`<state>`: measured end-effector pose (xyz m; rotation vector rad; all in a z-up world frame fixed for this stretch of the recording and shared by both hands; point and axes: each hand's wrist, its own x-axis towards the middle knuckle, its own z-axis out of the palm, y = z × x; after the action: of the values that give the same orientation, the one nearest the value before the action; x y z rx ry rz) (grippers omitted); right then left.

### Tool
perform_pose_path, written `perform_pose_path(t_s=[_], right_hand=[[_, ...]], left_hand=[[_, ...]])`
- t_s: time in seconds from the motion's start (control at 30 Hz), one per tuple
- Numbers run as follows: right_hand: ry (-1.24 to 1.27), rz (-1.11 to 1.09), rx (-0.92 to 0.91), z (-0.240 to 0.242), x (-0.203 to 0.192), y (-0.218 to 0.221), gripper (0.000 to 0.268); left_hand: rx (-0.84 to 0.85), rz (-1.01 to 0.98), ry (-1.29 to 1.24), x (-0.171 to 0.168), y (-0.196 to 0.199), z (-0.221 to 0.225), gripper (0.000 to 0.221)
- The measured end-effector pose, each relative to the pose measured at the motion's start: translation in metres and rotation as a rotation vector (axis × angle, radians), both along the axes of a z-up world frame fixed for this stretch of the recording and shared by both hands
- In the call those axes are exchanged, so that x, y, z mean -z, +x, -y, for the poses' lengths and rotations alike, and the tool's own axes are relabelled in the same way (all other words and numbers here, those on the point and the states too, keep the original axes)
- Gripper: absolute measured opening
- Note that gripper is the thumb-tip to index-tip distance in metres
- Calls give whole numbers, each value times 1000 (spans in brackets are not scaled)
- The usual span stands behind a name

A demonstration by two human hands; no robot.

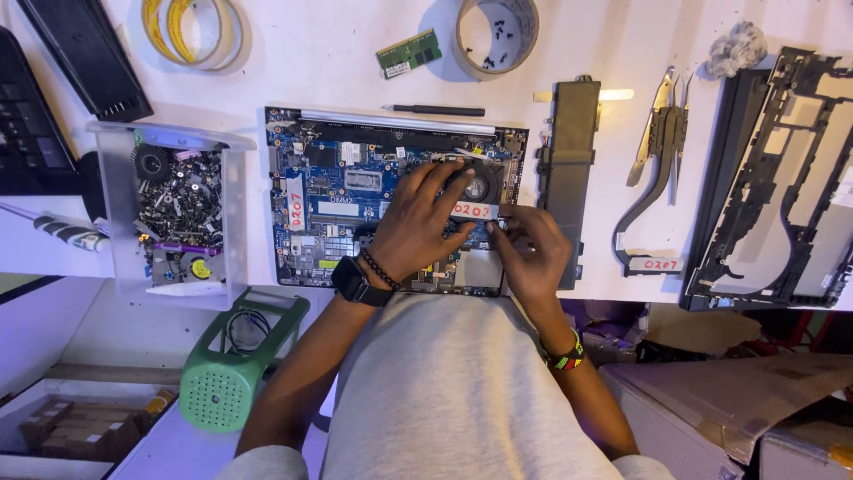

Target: Installing a cooling fan and connecting internal cables on a laptop motherboard during a repair.

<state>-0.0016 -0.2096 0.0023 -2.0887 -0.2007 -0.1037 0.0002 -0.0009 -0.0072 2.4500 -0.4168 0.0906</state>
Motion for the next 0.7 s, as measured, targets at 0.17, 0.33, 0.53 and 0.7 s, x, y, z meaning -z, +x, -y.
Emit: perform_pose_path(t_s=[0.17,0.33,0.53,0.7], right_hand=[[142,-142,103,-1,6,-5,28],[195,-142,177,-8,14,-6,27],[-34,-56,167,-20,-8,-2,23],[-151,53,85,-23,-11,1,24]], left_hand=[[36,-31,-28,-1,8,-4,82],[42,36,-79,14,7,-1,82],[70,34,-101,17,7,-5,73],[56,31,-8,20,-1,-2,70]])
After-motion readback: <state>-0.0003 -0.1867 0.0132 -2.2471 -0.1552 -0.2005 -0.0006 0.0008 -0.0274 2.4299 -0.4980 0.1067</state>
